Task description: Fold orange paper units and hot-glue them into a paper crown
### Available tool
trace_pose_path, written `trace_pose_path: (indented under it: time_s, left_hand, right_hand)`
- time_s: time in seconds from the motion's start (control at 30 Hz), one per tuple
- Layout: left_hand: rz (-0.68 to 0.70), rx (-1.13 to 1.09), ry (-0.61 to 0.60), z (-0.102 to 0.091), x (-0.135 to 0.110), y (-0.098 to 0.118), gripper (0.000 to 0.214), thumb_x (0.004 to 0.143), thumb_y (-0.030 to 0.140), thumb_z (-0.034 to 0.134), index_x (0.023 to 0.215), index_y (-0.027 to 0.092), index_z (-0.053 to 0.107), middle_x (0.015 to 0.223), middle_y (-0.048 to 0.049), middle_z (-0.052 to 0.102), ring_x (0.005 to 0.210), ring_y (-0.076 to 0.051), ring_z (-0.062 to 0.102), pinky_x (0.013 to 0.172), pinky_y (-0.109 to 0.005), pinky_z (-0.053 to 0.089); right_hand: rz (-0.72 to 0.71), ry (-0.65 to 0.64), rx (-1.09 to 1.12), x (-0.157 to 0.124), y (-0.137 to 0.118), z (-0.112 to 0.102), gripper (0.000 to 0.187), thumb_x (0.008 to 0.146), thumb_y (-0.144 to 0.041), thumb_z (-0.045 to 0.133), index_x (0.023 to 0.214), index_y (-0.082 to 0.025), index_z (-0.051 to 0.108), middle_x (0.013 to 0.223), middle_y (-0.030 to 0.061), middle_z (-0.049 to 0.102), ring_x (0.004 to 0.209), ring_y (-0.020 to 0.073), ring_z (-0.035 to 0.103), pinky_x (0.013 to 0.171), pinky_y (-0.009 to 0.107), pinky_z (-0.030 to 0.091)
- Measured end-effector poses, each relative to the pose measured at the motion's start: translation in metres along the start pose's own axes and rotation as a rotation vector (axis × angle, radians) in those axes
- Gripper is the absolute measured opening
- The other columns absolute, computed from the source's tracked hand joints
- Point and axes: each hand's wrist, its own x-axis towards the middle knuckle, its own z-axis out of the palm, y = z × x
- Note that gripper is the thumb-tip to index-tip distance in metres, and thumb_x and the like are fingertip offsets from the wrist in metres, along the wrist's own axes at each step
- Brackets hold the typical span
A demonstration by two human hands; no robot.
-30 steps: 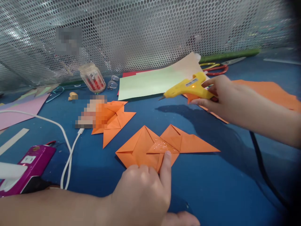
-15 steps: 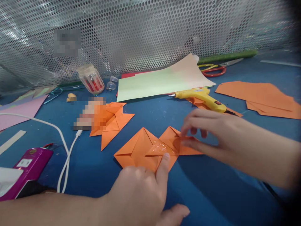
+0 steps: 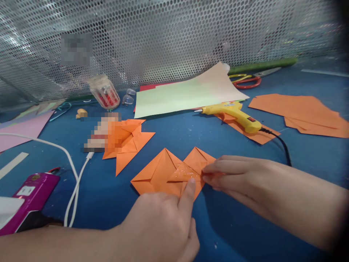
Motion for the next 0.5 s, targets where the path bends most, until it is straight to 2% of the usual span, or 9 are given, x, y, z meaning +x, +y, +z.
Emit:
trace_pose_path:
  time_s: [0.13, 0.23, 0.27, 0.33, 0.43, 0.5]
  left_hand:
    - [0.103, 0.059, 0.152, -0.001, 0.0, -0.004, 0.04, 0.096, 0.006, 0.045, 0.127, -0.002, 0.07, 0.075, -0.0053, 0.076, 0.056, -0.02, 0.072, 0.045, -0.032, 0.059]
    - [0.117, 0.113, 0.265, -0.003, -0.001, -0.004, 0.034, 0.099, 0.002, 0.044, 0.106, 0.005, 0.077, 0.068, -0.003, 0.069, 0.054, -0.02, 0.067, 0.044, -0.032, 0.057]
    - [0.105, 0.133, 0.278, -0.005, -0.001, -0.004, 0.034, 0.097, 0.001, 0.045, 0.099, 0.007, 0.078, 0.067, -0.0032, 0.067, 0.053, -0.021, 0.066, 0.043, -0.033, 0.056]
    - [0.103, 0.196, 0.283, -0.01, -0.002, -0.004, 0.037, 0.093, -0.002, 0.043, 0.091, 0.009, 0.079, 0.076, -0.0082, 0.074, 0.06, -0.023, 0.07, 0.05, -0.034, 0.06]
    - [0.131, 0.307, 0.24, -0.017, -0.004, -0.006, 0.043, 0.091, -0.006, 0.038, 0.095, 0.008, 0.079, 0.095, -0.0138, 0.082, 0.08, -0.027, 0.079, 0.07, -0.036, 0.067]
    - [0.138, 0.343, 0.239, -0.019, -0.006, -0.008, 0.048, 0.092, -0.007, 0.034, 0.098, 0.007, 0.079, 0.097, -0.0135, 0.083, 0.086, -0.027, 0.081, 0.076, -0.036, 0.068]
  right_hand:
    - [0.011, -0.008, 0.011, -0.008, 0.002, 0.003, 0.049, 0.09, -0.005, 0.048, 0.113, -0.034, 0.081, 0.104, -0.0004, 0.083, 0.086, 0.0187, 0.08, 0.073, 0.024, 0.068]
    - [0.021, -0.005, 0.015, -0.009, 0.001, 0.005, 0.051, 0.088, -0.003, 0.048, 0.113, -0.034, 0.081, 0.099, -0.0015, 0.083, 0.083, 0.0182, 0.08, 0.071, 0.023, 0.067]
    - [0.025, -0.007, 0.018, -0.008, 0.001, 0.004, 0.052, 0.086, -0.002, 0.049, 0.113, -0.034, 0.081, 0.097, -0.0022, 0.083, 0.082, 0.0179, 0.08, 0.072, 0.022, 0.067]
    - [0.033, -0.015, 0.023, -0.008, 0.001, 0.004, 0.053, 0.085, -0.002, 0.052, 0.114, -0.036, 0.08, 0.098, -0.0033, 0.083, 0.081, 0.0181, 0.08, 0.073, 0.023, 0.067]
    - [0.044, -0.017, 0.021, -0.011, 0.003, 0.005, 0.051, 0.089, -0.009, 0.054, 0.121, -0.04, 0.079, 0.105, -0.0028, 0.083, 0.084, 0.0205, 0.081, 0.073, 0.025, 0.068]
    - [0.046, -0.011, 0.018, -0.014, 0.005, 0.005, 0.052, 0.092, -0.012, 0.05, 0.125, -0.042, 0.077, 0.104, -0.0032, 0.083, 0.087, 0.0214, 0.081, 0.072, 0.027, 0.069]
